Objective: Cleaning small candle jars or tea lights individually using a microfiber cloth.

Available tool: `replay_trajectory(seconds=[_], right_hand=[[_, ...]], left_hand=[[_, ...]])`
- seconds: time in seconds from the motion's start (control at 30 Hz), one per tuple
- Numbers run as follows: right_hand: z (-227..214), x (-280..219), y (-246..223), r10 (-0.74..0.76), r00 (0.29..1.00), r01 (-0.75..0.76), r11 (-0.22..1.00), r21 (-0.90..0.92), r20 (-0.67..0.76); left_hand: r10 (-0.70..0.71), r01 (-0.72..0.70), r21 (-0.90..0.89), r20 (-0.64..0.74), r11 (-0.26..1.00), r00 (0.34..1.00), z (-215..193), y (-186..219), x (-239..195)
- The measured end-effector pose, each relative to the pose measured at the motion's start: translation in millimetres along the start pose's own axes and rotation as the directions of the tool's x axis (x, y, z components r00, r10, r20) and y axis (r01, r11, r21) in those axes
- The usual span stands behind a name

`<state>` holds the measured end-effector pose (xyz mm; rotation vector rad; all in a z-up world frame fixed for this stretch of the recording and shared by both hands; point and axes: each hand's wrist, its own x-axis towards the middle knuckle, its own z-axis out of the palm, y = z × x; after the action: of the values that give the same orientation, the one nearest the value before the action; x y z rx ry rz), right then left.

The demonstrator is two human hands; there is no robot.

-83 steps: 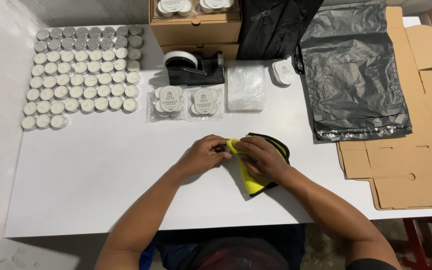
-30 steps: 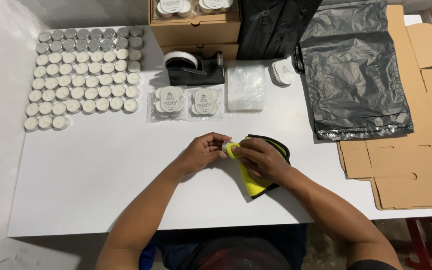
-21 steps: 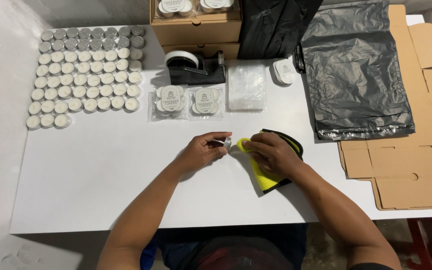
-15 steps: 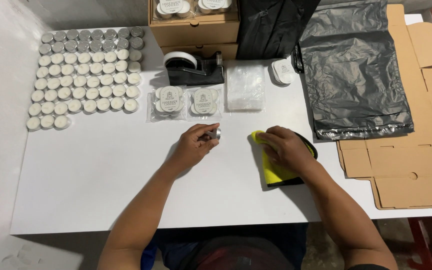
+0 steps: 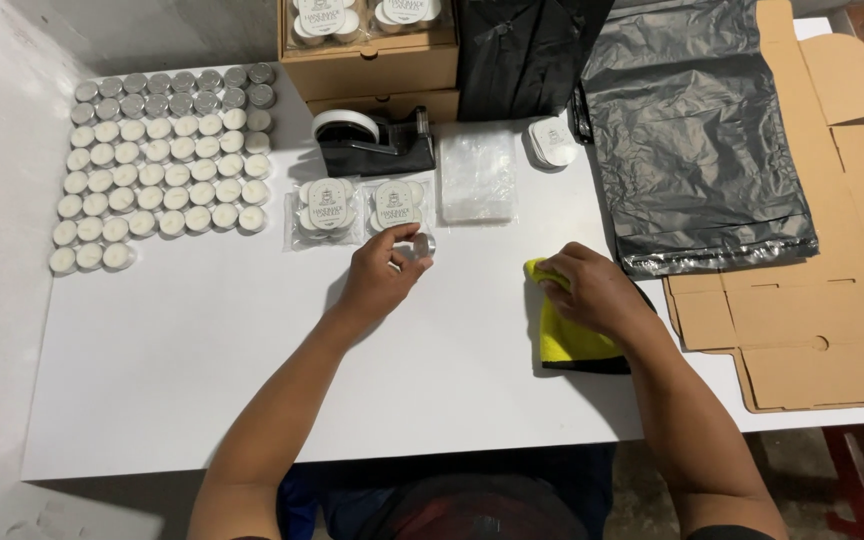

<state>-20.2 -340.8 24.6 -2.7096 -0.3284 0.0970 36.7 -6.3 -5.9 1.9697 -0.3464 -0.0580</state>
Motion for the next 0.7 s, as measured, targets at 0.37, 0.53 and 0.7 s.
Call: replay_trajectory(seconds=[0.37,0.53,0.7], right_hand=[[-39.9,-8.3,21.8,0.209,0.943,-0.23,0.972,0.052,0.26],[-85.9,-28.3,20.9,0.244,0.899,-0.281,0.958,0.051,0.362],[-112.9,-41.4,35.3,0.342,0.852,-0.423,0.896,0.137,0.396]], left_hand=[[0.217,-0.24,0.274,0.11,0.931,0.97,36.3,50.9,73.0],[0.211,-0.267,0.307,0.203,0.913,0.956,55.6,69.5,91.7],[0.248,-0.344,0.467,0.255,0.815,0.935,83.1,79.6,112.8]])
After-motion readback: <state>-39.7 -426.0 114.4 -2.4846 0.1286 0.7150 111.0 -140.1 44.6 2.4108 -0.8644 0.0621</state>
